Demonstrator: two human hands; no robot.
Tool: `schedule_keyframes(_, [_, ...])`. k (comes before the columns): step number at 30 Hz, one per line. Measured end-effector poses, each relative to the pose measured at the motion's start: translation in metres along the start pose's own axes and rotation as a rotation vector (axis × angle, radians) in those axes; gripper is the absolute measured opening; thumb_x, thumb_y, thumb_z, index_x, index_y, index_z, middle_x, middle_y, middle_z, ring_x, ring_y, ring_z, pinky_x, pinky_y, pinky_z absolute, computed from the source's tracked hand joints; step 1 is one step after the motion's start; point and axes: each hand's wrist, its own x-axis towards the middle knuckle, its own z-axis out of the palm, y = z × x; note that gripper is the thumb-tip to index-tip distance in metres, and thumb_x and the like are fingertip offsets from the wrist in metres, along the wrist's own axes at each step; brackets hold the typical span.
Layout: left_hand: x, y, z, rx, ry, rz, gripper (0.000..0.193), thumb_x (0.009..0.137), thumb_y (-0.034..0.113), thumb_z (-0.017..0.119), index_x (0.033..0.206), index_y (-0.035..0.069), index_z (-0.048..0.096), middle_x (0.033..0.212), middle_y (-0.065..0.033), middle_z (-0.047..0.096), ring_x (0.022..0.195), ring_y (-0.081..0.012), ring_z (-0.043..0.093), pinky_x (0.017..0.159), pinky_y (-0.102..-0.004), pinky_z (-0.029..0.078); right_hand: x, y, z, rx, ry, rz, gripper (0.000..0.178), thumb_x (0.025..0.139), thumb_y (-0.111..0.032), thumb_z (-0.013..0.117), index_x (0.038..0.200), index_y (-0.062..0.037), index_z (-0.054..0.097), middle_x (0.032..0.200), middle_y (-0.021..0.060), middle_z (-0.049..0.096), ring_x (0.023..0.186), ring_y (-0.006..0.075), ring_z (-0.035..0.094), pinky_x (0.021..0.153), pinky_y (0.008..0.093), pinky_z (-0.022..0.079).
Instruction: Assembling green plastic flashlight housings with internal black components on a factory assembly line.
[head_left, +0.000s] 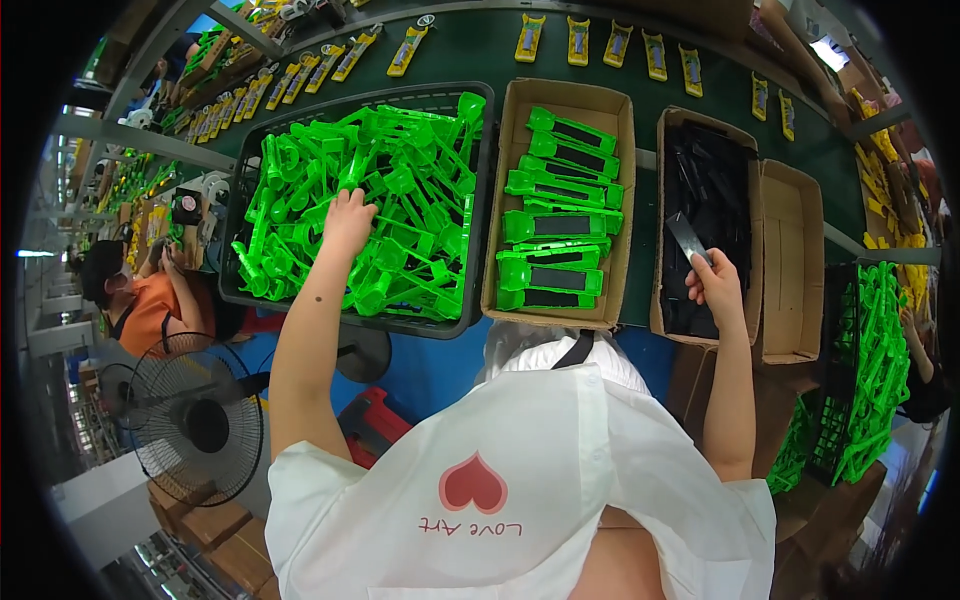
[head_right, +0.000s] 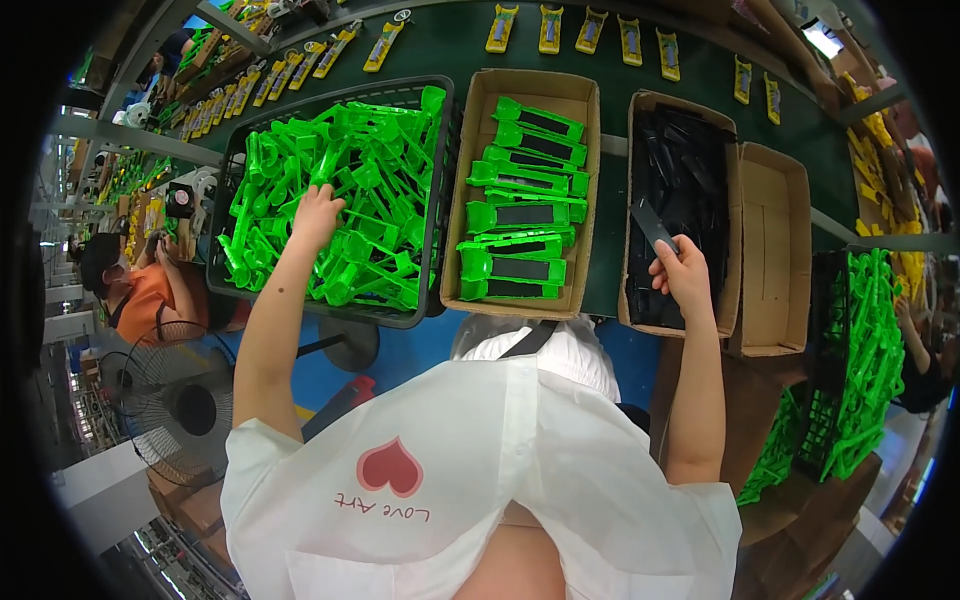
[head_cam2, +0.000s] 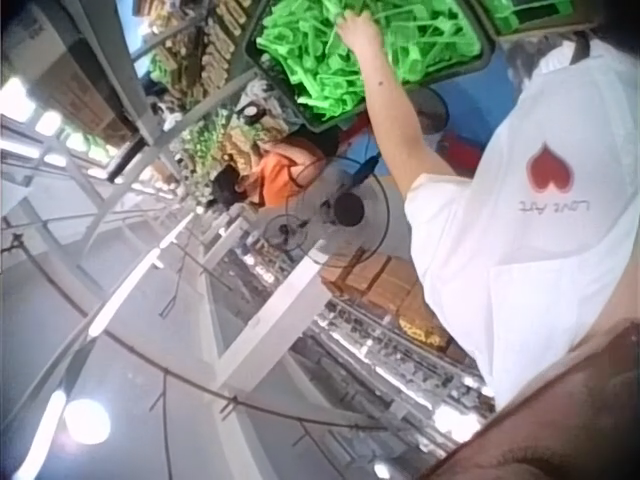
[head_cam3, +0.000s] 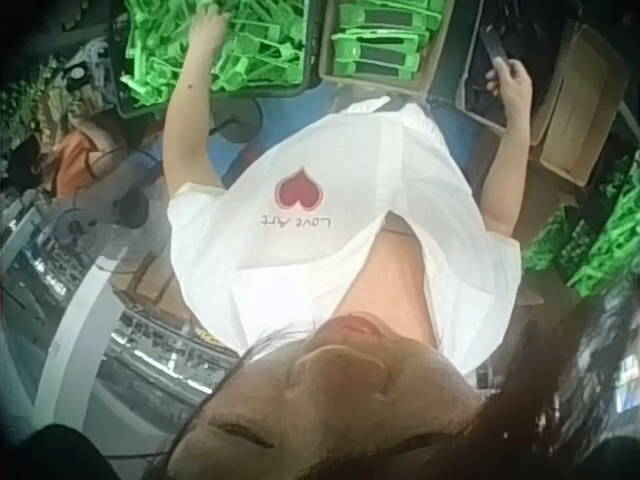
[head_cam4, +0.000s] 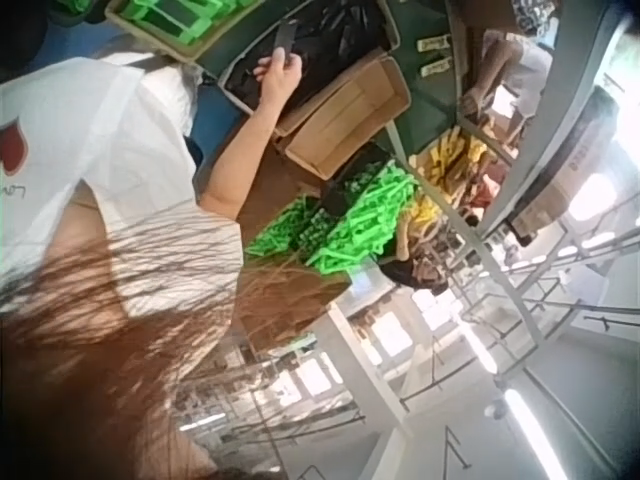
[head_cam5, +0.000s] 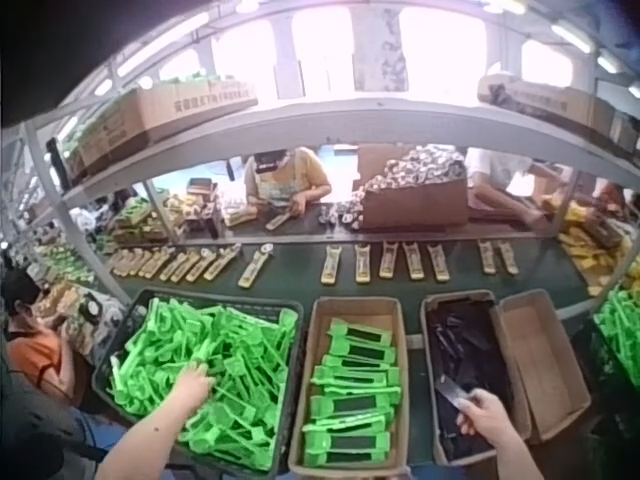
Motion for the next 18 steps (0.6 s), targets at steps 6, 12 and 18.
schedule_keyframes(6, [-0.024, -0.017, -0.058, -0.243, 0.514, 0.015, 0.014, 0.068, 0.017, 0.065, 0.078, 0.01, 0.06, 0.084, -0.0024, 0.056, 0.083, -0.0249, 0.049, 0.072, -0.0368, 0.041, -0.01, -0.007, 0.004, 0.03, -0.067, -0.043, 0.017, 0.085, -0.018, 0.051, 0.076, -0.0051, 0.047, 0.056, 0.0021, 0.053, 0.04, 0.0051, 0.047, 0.035, 0.0154, 0.033])
schedule_keyframes(12, [-0.048, 0.061, -0.103, -2.511, -0.425, -0.198, 0.025, 0.088, 0.032, 0.041, 0.091, 0.008, 0.049, 0.065, -0.0016, 0.049, 0.051, -0.0123, 0.045, 0.039, -0.0215, 0.033, -0.015, -0.018, 0.018, 0.078, -0.134, -0.08, 0.017, 0.086, -0.018, 0.052, 0.076, -0.0047, 0.048, 0.055, 0.0018, 0.053, 0.038, 0.0048, 0.046, 0.033, 0.0151, 0.032])
schedule_keyframes(18, [-0.058, 0.15, -0.101, -2.723, -0.783, -0.021, 0.025, 0.087, 0.027, 0.046, 0.099, 0.005, 0.05, 0.075, -0.0023, 0.053, 0.053, -0.0094, 0.045, 0.042, -0.0194, 0.034, -0.03, -0.049, 0.039, 0.19, -0.311, -0.083, 0.015, 0.085, -0.016, 0.052, 0.078, -0.0039, 0.05, 0.052, 0.0013, 0.052, 0.036, 0.004, 0.044, 0.032, 0.0147, 0.031])
